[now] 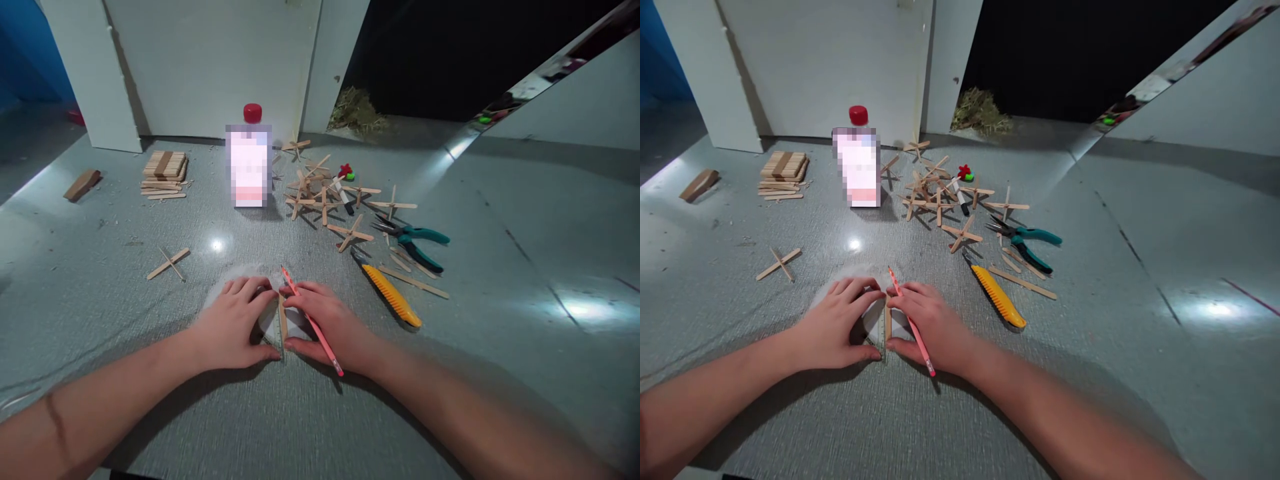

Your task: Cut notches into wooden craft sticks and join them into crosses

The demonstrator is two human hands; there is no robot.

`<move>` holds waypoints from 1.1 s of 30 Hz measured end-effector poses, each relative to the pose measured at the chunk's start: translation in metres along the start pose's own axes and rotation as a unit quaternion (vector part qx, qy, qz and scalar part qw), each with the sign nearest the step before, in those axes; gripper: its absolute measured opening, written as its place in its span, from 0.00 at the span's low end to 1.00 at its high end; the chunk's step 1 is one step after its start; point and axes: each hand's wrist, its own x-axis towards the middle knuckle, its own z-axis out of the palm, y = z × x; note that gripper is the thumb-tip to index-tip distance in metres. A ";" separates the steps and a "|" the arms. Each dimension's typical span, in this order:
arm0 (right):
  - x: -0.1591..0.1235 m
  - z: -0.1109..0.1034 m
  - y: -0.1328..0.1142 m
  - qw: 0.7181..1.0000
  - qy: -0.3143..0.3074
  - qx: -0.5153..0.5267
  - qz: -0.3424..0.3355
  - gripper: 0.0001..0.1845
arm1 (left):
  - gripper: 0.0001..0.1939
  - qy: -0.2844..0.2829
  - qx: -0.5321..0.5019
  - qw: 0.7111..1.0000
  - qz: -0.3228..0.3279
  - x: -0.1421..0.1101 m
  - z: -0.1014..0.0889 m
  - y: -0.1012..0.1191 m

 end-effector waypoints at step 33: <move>0.007 -0.004 0.004 0.831 0.110 0.531 0.127 0.29 | 0.12 0.066 -0.198 0.975 0.081 0.004 0.002 -0.010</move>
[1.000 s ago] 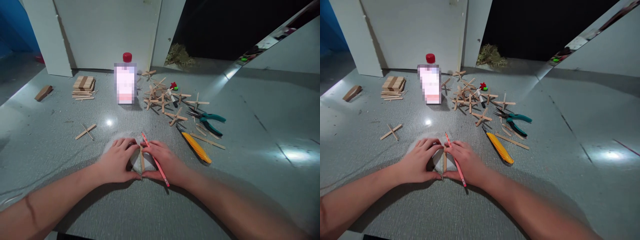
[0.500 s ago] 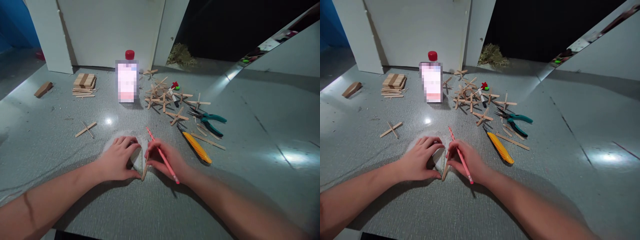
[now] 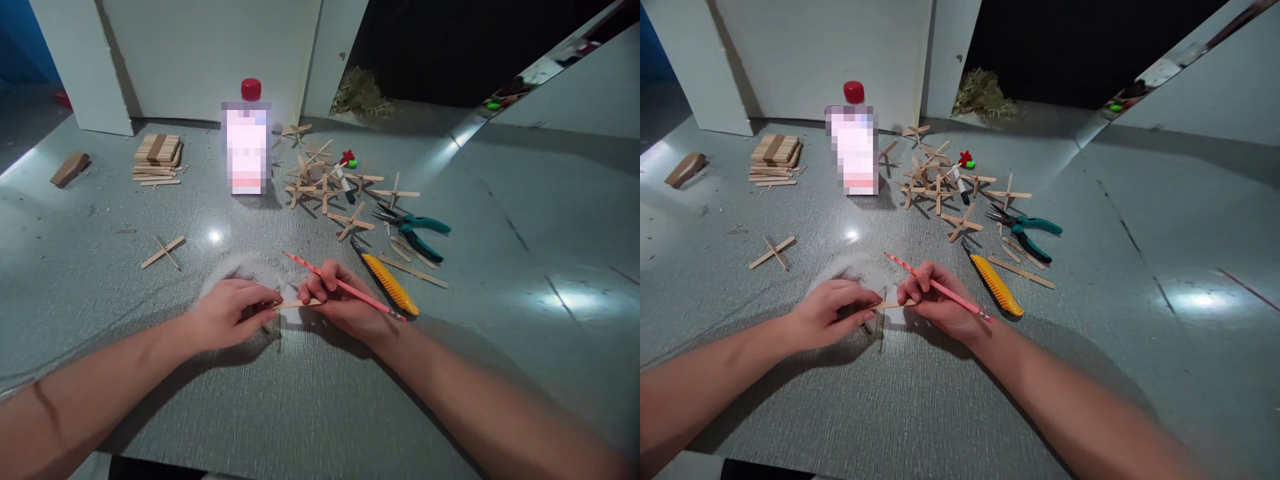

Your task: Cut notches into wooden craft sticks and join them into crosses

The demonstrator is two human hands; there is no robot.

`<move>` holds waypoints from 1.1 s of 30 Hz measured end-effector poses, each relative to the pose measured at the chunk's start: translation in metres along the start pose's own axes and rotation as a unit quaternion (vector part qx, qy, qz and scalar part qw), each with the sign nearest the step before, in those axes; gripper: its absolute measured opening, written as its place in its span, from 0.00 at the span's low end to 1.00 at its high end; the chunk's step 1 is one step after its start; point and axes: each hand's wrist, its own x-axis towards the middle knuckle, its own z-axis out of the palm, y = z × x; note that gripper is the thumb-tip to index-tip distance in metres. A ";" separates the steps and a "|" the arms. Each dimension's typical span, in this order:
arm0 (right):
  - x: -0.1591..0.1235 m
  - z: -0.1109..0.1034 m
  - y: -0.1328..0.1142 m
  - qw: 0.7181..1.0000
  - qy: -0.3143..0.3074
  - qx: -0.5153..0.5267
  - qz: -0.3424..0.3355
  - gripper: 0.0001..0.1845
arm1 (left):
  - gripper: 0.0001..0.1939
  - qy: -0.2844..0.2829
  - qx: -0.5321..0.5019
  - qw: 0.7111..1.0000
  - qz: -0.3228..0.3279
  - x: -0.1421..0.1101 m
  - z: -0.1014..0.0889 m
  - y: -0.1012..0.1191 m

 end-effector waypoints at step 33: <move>-0.006 0.005 0.005 0.932 0.052 -0.355 -0.052 0.14 | 0.43 -0.028 0.209 0.973 -0.097 0.000 0.007 0.005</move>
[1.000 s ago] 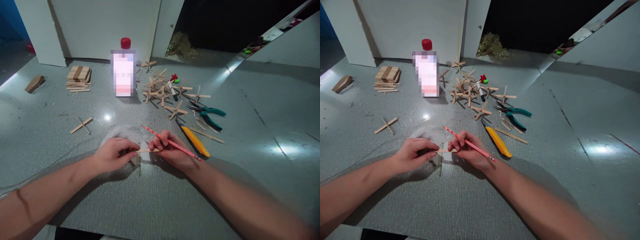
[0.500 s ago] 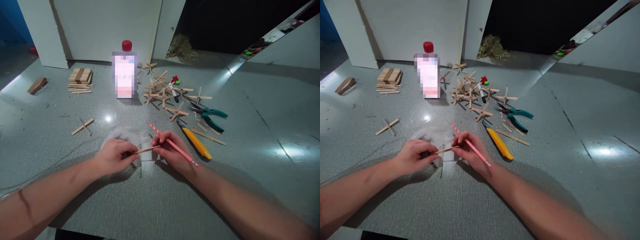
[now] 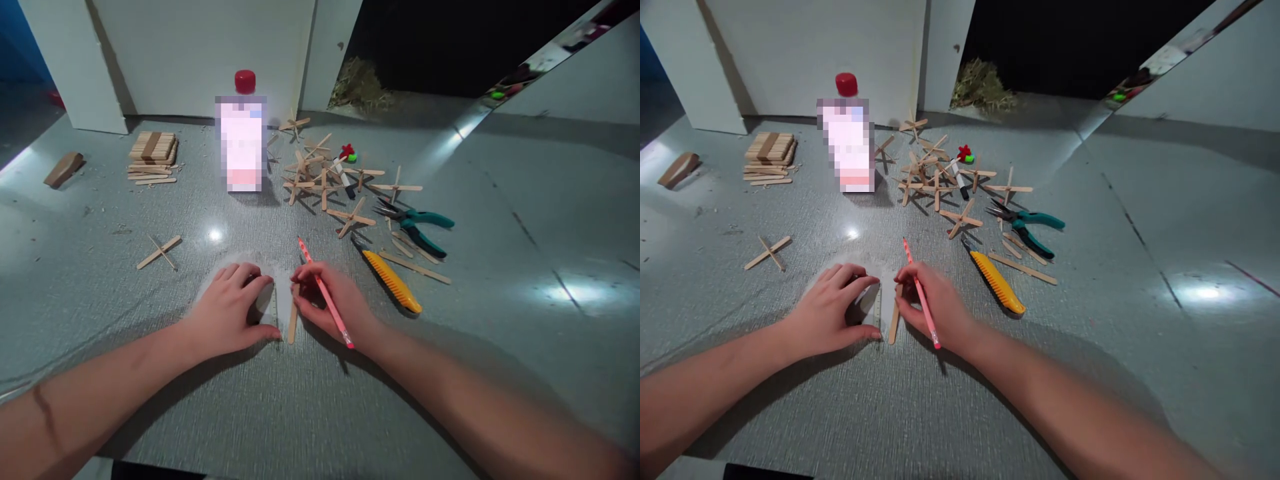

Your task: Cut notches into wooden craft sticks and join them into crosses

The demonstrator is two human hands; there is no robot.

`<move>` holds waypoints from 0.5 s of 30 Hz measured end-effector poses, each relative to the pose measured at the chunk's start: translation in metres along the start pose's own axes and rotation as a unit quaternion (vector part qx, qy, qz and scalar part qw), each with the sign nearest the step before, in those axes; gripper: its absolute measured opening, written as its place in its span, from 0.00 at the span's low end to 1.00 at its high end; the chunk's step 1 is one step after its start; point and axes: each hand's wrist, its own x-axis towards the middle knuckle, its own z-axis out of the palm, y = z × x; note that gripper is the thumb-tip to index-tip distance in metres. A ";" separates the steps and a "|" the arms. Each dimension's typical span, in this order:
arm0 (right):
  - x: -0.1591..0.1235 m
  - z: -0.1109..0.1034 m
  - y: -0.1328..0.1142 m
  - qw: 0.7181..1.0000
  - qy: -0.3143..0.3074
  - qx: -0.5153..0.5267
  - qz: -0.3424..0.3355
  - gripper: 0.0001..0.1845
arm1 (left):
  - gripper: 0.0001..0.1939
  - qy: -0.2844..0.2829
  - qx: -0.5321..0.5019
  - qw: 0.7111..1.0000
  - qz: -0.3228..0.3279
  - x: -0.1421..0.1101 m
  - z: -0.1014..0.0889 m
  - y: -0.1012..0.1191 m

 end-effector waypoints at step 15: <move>0.000 -0.014 -0.006 0.970 -0.090 -0.189 -0.121 0.28 | 0.56 -0.036 0.035 0.999 0.001 -0.003 -0.001 0.011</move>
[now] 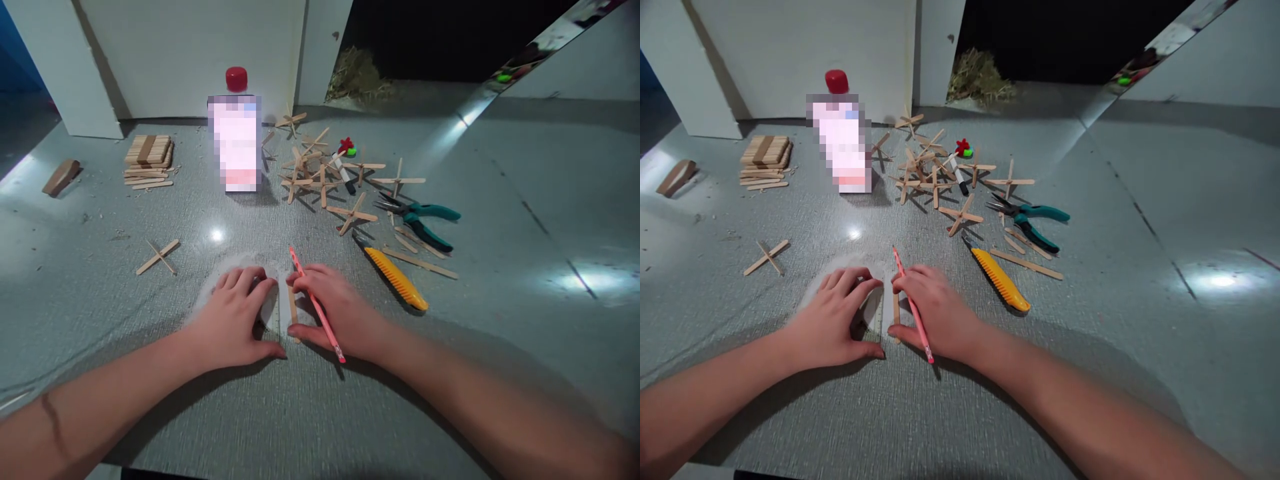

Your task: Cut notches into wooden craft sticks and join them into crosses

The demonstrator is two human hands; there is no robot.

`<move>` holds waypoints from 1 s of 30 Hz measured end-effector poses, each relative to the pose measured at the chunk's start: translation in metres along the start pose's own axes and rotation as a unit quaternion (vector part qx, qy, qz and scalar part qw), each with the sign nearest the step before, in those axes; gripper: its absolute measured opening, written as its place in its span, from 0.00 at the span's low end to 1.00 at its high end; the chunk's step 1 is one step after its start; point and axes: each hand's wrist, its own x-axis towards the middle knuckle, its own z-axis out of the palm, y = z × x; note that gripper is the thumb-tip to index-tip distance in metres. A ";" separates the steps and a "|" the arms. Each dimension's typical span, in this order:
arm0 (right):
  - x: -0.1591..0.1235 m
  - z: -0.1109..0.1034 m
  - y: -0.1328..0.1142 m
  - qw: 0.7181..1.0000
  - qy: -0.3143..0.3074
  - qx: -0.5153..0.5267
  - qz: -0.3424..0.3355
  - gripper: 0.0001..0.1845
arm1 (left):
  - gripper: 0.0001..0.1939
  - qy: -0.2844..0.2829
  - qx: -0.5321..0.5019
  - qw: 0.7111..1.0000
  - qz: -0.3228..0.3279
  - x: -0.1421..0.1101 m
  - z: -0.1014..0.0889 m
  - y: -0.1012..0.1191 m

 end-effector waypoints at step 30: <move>0.000 0.008 0.002 0.997 0.024 -0.065 -0.044 0.22 | 0.56 -0.072 -0.040 0.996 -0.018 0.016 -0.014 0.003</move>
